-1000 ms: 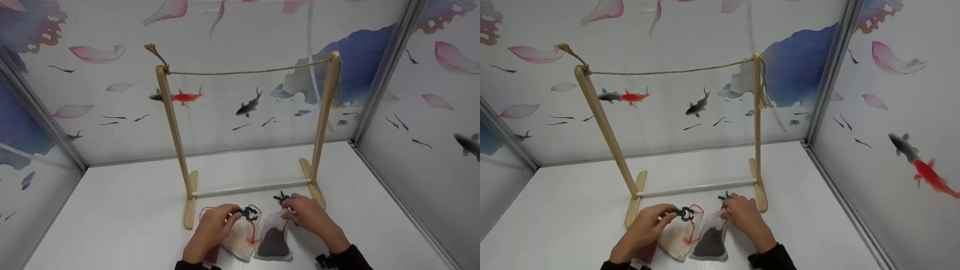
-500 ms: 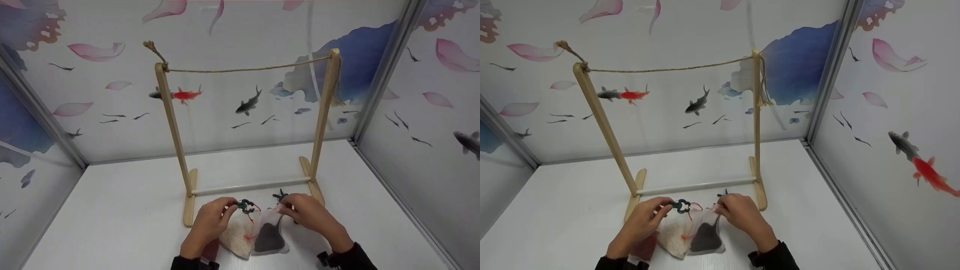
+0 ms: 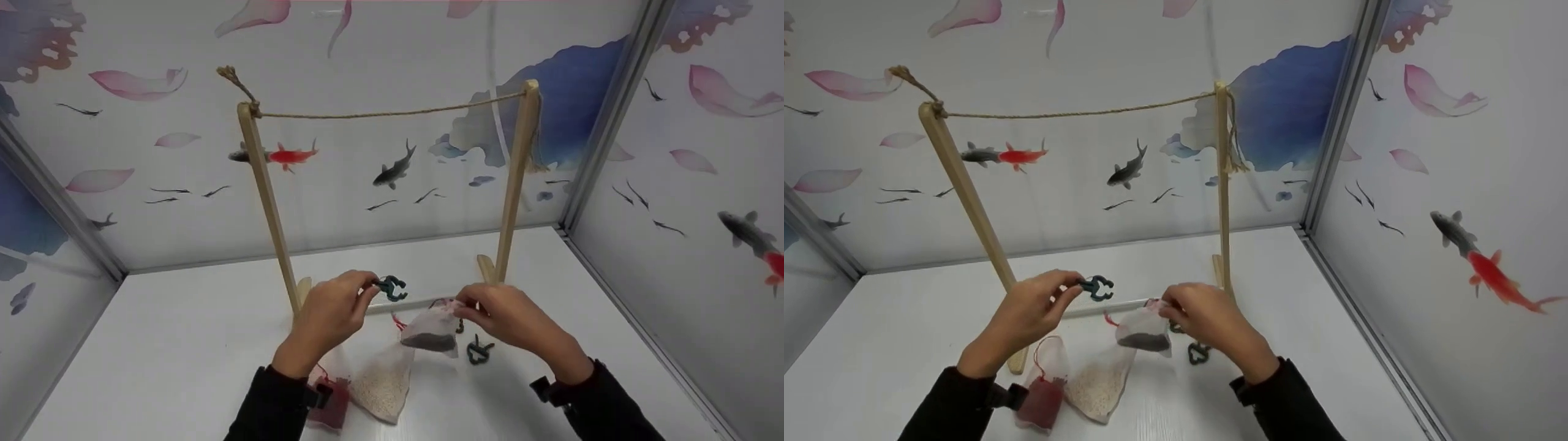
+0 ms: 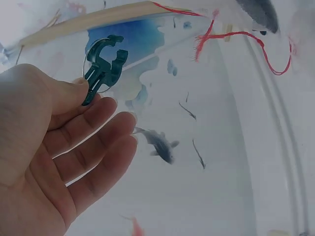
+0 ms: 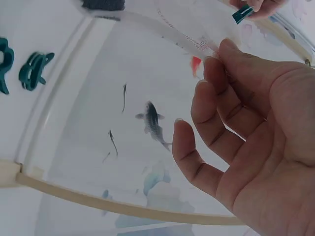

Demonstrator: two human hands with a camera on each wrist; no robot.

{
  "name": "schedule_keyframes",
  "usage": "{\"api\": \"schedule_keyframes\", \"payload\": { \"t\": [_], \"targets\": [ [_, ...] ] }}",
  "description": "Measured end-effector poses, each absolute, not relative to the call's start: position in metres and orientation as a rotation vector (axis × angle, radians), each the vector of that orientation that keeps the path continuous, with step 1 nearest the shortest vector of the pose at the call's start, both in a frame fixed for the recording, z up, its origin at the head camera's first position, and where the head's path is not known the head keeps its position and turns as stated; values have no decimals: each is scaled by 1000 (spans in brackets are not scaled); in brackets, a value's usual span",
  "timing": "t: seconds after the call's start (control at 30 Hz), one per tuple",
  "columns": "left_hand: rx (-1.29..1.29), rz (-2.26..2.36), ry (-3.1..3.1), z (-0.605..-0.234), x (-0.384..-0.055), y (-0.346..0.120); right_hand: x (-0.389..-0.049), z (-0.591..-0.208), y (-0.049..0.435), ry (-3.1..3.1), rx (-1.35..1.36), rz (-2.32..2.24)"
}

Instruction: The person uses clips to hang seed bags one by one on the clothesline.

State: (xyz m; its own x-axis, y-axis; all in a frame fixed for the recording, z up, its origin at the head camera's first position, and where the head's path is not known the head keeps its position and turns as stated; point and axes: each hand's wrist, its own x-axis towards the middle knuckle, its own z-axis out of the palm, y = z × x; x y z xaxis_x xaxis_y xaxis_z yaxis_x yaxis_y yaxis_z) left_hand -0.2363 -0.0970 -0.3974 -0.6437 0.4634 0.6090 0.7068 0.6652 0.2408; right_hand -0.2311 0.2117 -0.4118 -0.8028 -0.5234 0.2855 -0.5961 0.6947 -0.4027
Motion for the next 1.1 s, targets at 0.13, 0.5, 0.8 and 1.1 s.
{"api": "schedule_keyframes", "payload": {
  "t": [0.13,0.5,0.8,1.1],
  "targets": [
    [-919,-597,-2337,-367,-244,-92,-243,-389,220,-2726,883,732],
    [-911,-473,-2273,-291,-260,-68,-269,-316,235,-2453,736,685],
    [-785,-375,-2278,-237,-268,-48,-288,-263,223,-2238,569,749],
    [-747,-253,-2215,-192,-278,-26,-298,-236,223,-2218,476,617]
  ]
}}
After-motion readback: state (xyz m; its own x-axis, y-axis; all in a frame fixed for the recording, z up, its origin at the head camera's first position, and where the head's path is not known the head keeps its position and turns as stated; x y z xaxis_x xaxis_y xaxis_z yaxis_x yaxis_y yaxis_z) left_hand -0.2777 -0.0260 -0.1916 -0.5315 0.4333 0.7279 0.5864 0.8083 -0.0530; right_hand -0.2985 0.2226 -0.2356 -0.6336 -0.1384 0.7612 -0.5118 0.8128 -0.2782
